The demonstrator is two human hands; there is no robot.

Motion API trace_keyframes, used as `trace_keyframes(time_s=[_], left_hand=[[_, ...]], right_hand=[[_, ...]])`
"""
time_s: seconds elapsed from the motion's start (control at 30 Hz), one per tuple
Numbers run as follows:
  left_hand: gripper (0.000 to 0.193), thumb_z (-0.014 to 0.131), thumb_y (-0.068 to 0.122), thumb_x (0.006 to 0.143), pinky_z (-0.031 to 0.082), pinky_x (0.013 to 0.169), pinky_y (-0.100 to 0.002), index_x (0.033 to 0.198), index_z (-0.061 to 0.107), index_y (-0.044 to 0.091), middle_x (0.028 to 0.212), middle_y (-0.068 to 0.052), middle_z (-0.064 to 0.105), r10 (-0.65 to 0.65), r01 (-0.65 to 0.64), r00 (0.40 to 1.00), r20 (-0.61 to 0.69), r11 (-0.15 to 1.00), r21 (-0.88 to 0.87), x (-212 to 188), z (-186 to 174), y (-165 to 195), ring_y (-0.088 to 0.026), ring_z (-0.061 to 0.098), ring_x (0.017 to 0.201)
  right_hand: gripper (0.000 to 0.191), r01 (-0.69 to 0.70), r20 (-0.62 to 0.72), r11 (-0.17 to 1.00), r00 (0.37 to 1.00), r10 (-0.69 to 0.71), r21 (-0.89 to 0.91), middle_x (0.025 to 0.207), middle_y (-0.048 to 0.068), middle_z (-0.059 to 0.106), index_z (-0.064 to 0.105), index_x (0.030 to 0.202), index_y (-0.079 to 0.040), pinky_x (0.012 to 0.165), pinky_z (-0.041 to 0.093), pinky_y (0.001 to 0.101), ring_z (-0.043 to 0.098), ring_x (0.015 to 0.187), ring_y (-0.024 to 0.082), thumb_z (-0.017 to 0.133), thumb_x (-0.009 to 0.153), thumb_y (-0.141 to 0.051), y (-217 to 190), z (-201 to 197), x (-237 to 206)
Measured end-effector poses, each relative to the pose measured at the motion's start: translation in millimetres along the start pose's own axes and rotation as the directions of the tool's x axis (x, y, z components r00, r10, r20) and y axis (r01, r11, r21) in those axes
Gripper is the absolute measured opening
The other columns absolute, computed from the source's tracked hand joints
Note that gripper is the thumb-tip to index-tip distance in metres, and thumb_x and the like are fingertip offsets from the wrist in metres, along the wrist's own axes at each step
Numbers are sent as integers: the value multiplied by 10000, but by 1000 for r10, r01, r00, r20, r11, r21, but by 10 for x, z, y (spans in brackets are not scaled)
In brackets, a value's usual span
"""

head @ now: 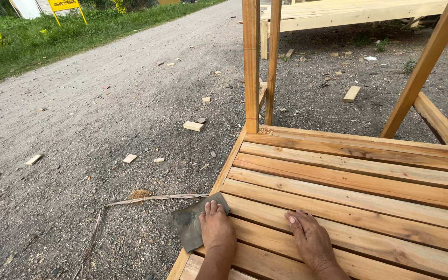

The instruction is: The person sands the slatted seat of a wooden chair frame using a sanding block. They hold the frame with one hand and rub the sanding block back and forth across the slats.

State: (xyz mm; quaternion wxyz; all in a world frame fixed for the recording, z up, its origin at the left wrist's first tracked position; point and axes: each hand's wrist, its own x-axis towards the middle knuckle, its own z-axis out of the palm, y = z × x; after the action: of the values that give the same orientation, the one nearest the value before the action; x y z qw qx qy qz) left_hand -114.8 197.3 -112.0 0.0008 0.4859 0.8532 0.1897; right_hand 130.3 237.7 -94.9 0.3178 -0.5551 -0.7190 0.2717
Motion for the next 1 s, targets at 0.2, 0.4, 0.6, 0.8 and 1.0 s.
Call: trace_keyframes(time_s=[0.2, 0.4, 0.6, 0.8, 1.0], left_hand=[[542, 487, 78, 878, 192, 1221, -450, 1415, 532, 11, 1585, -128, 391, 88, -86, 995, -51, 995, 42, -320, -58, -174, -272, 262, 1515], [479, 438, 96, 950, 203, 1243, -435, 1414, 541, 36, 1612, -90, 384, -10, 10, 1000, 14, 999, 37, -40, -71, -127, -244, 262, 1537], [500, 464, 95, 923, 183, 1244, -444, 1412, 538, 21, 1594, -112, 396, 45, -44, 999, -29, 999, 25, -118, -91, -148, -265, 268, 1524], [530, 488, 89, 890, 191, 1232, -451, 1411, 536, 4, 1584, -129, 403, 103, -103, 994, -45, 995, 11, -259, -119, -247, -281, 273, 1517], [479, 492, 104, 929, 211, 1240, -450, 1397, 560, 25, 1591, -113, 413, 54, -54, 998, -41, 999, 7, 46, -76, -156, -278, 290, 1520]], right_hand=[[566, -1, 37, 1000, 999, 2, -29, 1397, -2, 691, 771, 1223, -202, 1241, 353, 396, 448, 1485, 232, 382, 1006, -551, -35, -28, -4], [588, -32, 59, 998, 998, 36, -53, 1428, 10, 663, 764, 1236, -214, 1232, 355, 410, 436, 1490, 233, 370, 990, -575, -35, -14, 2], [594, -70, 49, 996, 996, 73, -52, 1485, 41, 602, 756, 1256, -233, 1218, 370, 424, 436, 1480, 269, 381, 981, -602, -31, -6, 13], [591, -39, 58, 998, 997, 42, -52, 1471, 17, 627, 758, 1254, -250, 1234, 352, 425, 426, 1502, 269, 366, 984, -600, 19, -1, 10], [578, -44, 52, 997, 997, 48, -66, 1504, 21, 587, 754, 1264, -257, 1230, 356, 437, 409, 1496, 305, 370, 993, -593, 50, 17, 24]])
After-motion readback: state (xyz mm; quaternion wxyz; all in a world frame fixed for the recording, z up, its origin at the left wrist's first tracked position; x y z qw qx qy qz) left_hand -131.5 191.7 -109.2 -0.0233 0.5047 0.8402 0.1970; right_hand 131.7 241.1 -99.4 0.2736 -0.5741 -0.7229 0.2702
